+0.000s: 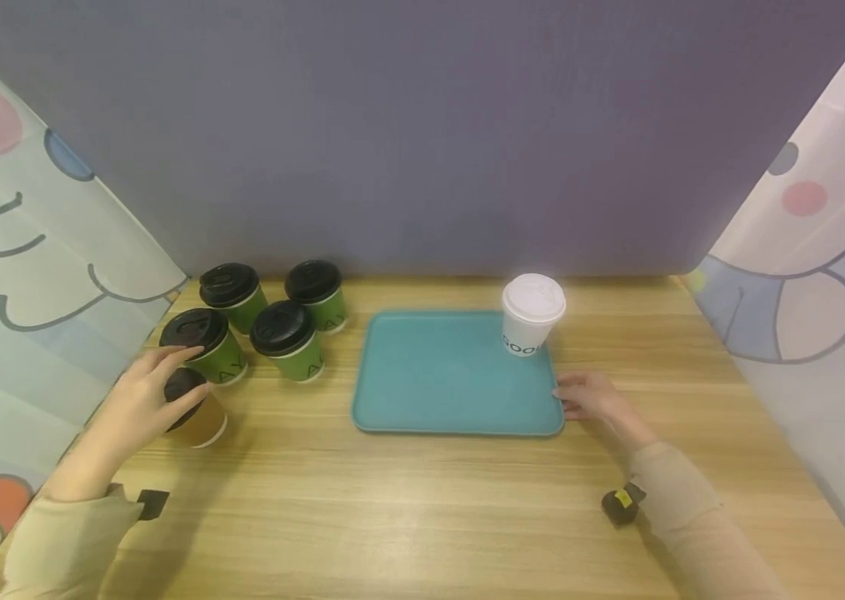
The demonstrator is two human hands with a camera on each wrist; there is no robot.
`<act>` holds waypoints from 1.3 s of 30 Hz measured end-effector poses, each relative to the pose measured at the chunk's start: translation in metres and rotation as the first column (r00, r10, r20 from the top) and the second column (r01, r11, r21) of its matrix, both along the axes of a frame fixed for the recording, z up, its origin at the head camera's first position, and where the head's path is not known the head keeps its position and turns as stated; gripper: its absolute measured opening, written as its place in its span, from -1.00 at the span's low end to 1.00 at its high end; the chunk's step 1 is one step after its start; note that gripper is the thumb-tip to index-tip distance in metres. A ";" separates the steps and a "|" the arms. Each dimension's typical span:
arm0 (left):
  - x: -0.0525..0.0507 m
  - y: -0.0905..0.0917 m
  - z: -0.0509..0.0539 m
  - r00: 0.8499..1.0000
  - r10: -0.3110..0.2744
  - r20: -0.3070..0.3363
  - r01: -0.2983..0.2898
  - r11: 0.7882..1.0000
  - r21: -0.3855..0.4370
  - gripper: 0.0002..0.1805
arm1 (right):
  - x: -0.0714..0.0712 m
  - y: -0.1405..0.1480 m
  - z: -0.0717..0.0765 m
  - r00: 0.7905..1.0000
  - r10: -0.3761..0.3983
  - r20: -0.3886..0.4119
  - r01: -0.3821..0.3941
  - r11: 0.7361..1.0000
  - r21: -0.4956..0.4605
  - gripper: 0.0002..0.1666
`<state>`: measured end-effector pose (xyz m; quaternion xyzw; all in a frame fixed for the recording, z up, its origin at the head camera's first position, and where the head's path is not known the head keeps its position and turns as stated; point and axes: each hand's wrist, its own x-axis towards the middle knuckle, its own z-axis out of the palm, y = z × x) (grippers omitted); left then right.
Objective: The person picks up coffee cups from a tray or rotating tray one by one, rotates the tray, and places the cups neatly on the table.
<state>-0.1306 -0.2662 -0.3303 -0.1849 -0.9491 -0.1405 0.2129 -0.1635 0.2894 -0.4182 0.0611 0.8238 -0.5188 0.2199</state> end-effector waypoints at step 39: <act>-0.049 0.150 0.012 0.935 -0.347 0.074 0.353 0.931 -0.090 -0.51 | -0.001 -0.001 0.003 1.000 0.010 0.010 -0.010 1.000 0.020 -0.38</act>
